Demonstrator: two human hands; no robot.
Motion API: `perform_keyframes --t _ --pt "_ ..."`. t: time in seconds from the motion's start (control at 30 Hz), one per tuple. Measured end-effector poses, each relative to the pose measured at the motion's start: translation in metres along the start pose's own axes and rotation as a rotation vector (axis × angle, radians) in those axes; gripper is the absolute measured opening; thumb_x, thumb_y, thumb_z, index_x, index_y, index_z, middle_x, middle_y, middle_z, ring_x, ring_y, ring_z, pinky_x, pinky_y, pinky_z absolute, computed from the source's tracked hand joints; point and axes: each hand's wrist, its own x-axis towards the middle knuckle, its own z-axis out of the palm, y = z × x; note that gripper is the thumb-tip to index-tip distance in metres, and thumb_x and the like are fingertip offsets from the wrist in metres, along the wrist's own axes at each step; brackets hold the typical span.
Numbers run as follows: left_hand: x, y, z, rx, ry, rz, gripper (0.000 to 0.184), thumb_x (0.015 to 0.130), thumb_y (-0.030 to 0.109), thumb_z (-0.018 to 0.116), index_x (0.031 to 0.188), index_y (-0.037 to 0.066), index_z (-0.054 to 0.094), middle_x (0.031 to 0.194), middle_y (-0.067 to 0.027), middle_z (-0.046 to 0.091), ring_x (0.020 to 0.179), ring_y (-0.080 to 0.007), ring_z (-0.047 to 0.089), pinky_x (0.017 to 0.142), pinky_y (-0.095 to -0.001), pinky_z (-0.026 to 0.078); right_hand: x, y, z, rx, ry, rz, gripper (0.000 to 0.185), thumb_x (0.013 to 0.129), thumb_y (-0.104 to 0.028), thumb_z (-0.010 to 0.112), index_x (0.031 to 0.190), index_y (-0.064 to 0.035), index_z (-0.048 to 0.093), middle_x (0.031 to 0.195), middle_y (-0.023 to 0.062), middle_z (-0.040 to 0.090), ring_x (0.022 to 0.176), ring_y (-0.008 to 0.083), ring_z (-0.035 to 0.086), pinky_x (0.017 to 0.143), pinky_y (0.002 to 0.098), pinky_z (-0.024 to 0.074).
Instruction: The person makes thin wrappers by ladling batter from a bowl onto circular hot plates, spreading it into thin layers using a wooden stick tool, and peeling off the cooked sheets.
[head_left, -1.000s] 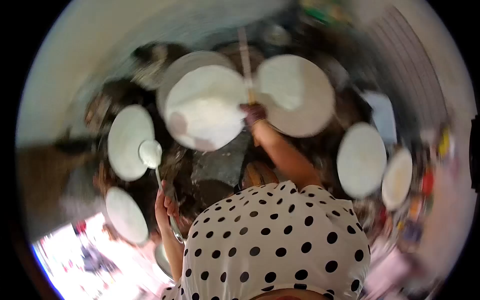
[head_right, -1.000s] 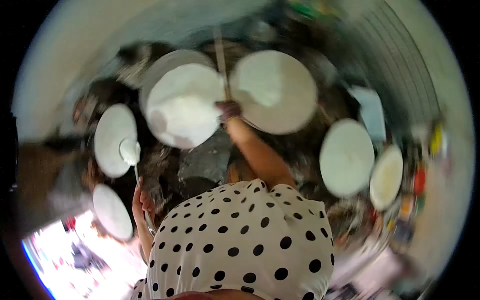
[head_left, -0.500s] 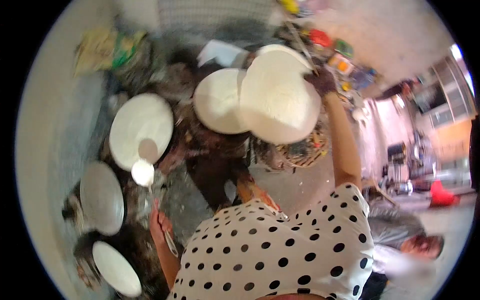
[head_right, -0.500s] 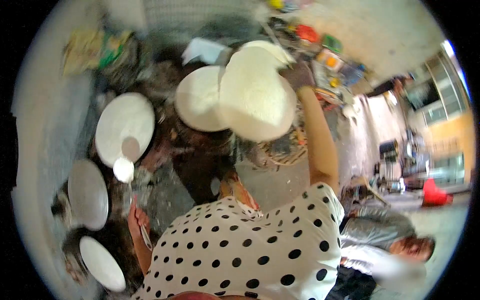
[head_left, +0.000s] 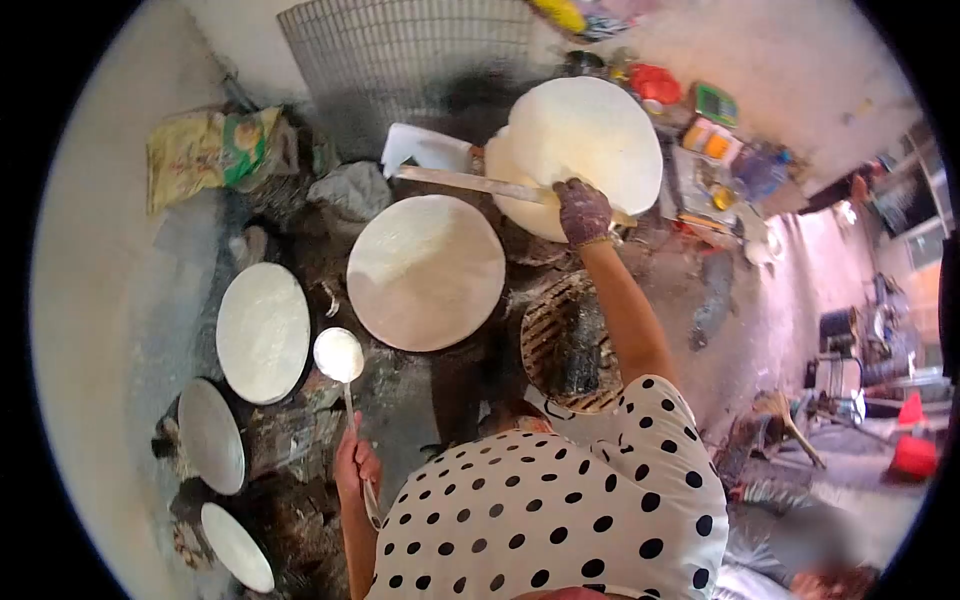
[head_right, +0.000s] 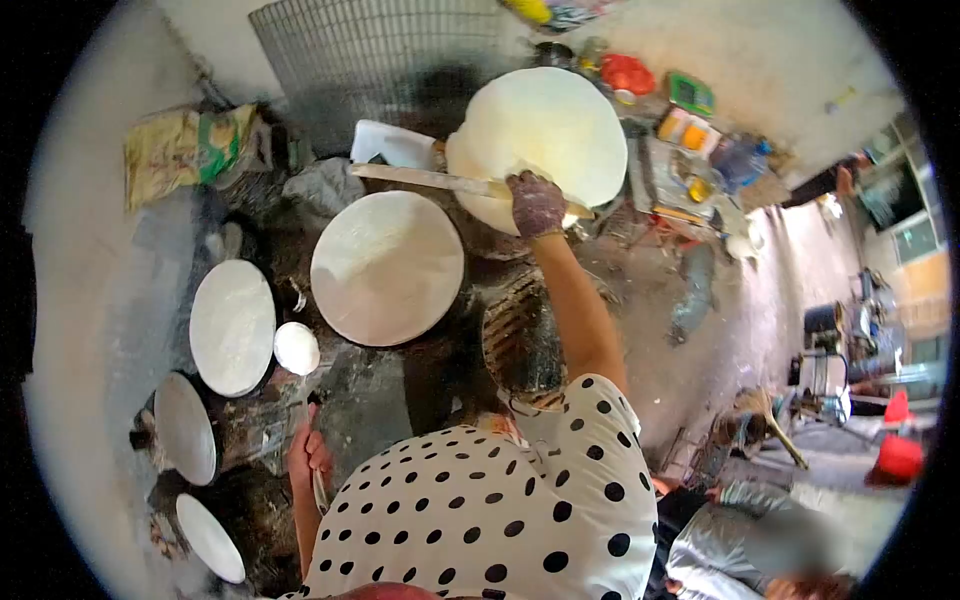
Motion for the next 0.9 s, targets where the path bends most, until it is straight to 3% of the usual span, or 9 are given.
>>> perform_keyframes --t 0.23,0.3,0.43,0.57,0.67,0.7,0.77,0.83,0.9 --pt "-0.023 -0.012 0.048 0.020 0.218 0.029 0.040 0.102 0.023 0.039 0.138 0.007 0.039 0.058 0.0064 0.039 0.037 -0.0030 0.034 0.031 -0.0210 0.031 -0.010 -0.025 0.099 0.124 -0.466 0.079 0.025 0.088 -0.013 0.052 0.110 -0.0174 0.062 0.111 0.0092 0.061 0.100 0.0277 0.063 0.085 0.0403 0.0519" --pt "-0.024 -0.016 0.049 0.014 0.229 0.044 0.040 0.102 0.023 0.040 0.138 0.006 0.039 0.057 0.0057 0.037 0.038 -0.0037 0.034 0.033 -0.0212 0.030 -0.005 -0.032 0.109 0.175 -0.435 0.098 0.054 0.065 -0.024 0.076 0.116 -0.0232 0.059 0.117 0.0066 0.058 0.101 0.0284 0.061 0.083 0.0419 0.0509" --pt "-0.024 -0.019 0.049 0.008 0.291 0.045 0.040 0.102 0.024 0.040 0.137 0.006 0.040 0.056 0.0055 0.036 0.039 -0.0043 0.033 0.034 -0.0217 0.029 -0.008 -0.048 0.089 0.187 -0.469 0.111 0.029 0.084 -0.017 0.060 0.113 -0.0151 0.060 0.112 0.0129 0.060 0.104 0.0294 0.060 0.083 0.0415 0.0516" --pt "-0.054 -0.030 0.049 0.074 0.375 0.066 0.041 0.101 0.025 0.042 0.137 0.005 0.040 0.054 0.0059 0.035 0.037 -0.0038 0.030 0.032 -0.0221 0.027 -0.064 -0.063 0.086 0.385 -0.214 0.122 0.041 0.085 -0.021 0.062 0.125 -0.0137 0.056 0.116 0.0109 0.058 0.107 0.0305 0.056 0.088 0.0372 0.0493" --pt "-0.123 -0.079 0.015 -0.242 0.098 0.282 0.044 0.101 0.027 0.042 0.139 0.005 0.039 0.048 0.0063 0.034 0.032 -0.0033 0.028 0.028 -0.0212 0.025 -0.125 -0.107 0.098 0.721 -0.193 0.022 0.037 0.088 -0.022 0.060 0.123 -0.0105 0.056 0.119 0.0104 0.056 0.106 0.0281 0.057 0.087 0.0370 0.0494" --pt "-0.132 -0.098 0.012 -0.414 0.054 0.335 0.045 0.101 0.028 0.040 0.140 0.005 0.037 0.048 0.0065 0.035 0.032 -0.0037 0.030 0.028 -0.0207 0.026 -0.142 -0.125 0.099 1.253 -0.297 0.153 0.035 0.089 -0.024 0.058 0.121 -0.0090 0.057 0.116 0.0103 0.059 0.102 0.0275 0.058 0.084 0.0374 0.0505" --pt "-0.138 -0.117 0.006 -0.750 -0.012 0.278 0.044 0.102 0.025 0.038 0.141 0.006 0.035 0.047 0.0059 0.034 0.032 -0.0042 0.031 0.028 -0.0205 0.026 -0.173 -0.157 0.092 1.775 -0.466 0.266 0.033 0.091 -0.026 0.057 0.119 -0.0076 0.058 0.113 0.0102 0.061 0.099 0.0269 0.060 0.081 0.0378 0.0515" --pt "-0.140 -0.122 -0.017 -1.008 -0.077 0.185 0.041 0.103 0.021 0.033 0.142 0.007 0.034 0.060 0.0002 0.044 0.040 -0.0059 0.040 0.032 -0.0204 0.031 -0.195 -0.201 0.049 0.734 -0.339 -0.460 0.030 0.091 -0.027 0.055 0.113 -0.0080 0.061 0.104 0.0118 0.064 0.089 0.0283 0.062 0.076 0.0397 0.0524" --pt "-0.153 -0.133 -0.044 -1.023 -0.111 0.238 0.041 0.103 0.019 0.031 0.142 0.008 0.034 0.066 -0.0010 0.045 0.042 -0.0063 0.041 0.034 -0.0208 0.033 -0.233 -0.245 0.057 0.718 -0.550 -0.592 0.029 0.090 -0.032 0.056 0.110 -0.0110 0.063 0.093 0.0145 0.065 0.082 0.0309 0.063 0.073 0.0416 0.0519"
